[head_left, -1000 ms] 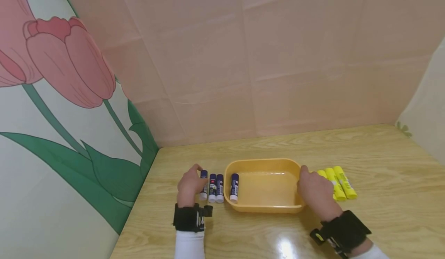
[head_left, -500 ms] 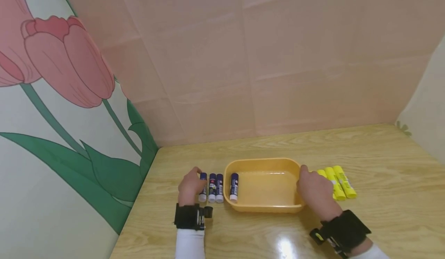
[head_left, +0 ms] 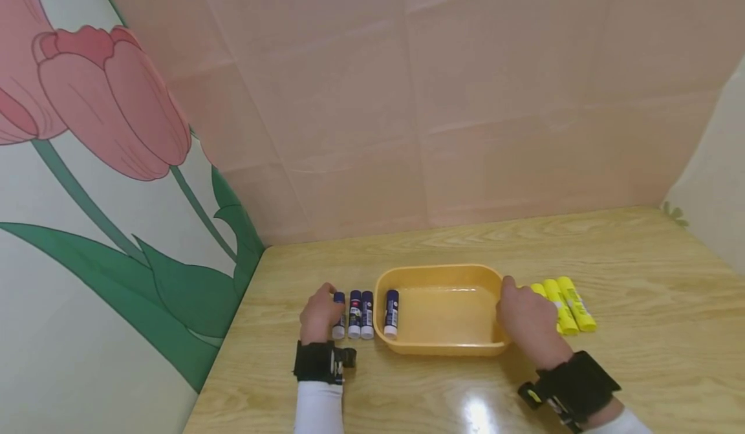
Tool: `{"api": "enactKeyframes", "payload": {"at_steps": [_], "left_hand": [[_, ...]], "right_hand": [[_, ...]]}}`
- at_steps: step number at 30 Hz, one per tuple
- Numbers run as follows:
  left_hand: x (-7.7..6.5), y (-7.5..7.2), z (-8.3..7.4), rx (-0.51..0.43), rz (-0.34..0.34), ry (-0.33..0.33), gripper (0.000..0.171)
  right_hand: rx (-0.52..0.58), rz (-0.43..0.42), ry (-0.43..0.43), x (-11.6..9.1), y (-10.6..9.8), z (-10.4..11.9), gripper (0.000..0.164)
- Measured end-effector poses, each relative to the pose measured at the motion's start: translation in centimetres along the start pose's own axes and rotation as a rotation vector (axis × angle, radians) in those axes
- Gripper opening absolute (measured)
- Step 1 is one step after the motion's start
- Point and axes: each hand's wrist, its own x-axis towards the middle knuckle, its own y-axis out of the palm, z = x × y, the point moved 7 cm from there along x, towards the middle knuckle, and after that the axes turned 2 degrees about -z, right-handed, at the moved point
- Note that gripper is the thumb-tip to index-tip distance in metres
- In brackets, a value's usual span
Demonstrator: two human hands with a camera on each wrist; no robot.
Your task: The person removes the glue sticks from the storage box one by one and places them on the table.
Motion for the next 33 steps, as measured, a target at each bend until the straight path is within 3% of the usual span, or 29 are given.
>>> {"api": "enactKeyframes", "payload": {"at_steps": [7, 11, 23, 33], "left_hand": [[0.00, -0.07, 0.24, -0.020, -0.009, -0.027, 0.049], [-0.05, -0.16, 0.47, -0.017, 0.006, -0.052, 0.041], [-0.14, -0.09, -0.21, 0.017, 0.003, 0.022, 0.033], [-0.08, 0.31, -0.15, 0.013, 0.032, -0.002, 0.032]], "right_hand": [[0.001, -0.011, -0.001, -0.10, -0.07, -0.01, 0.018], [0.002, -0.020, -0.011, -0.10, -0.13, 0.04, 0.017], [-0.016, -0.005, -0.001, 0.02, -0.06, 0.02, 0.019], [-0.030, 0.030, 0.003, -0.02, -0.13, 0.19, 0.024]]}}
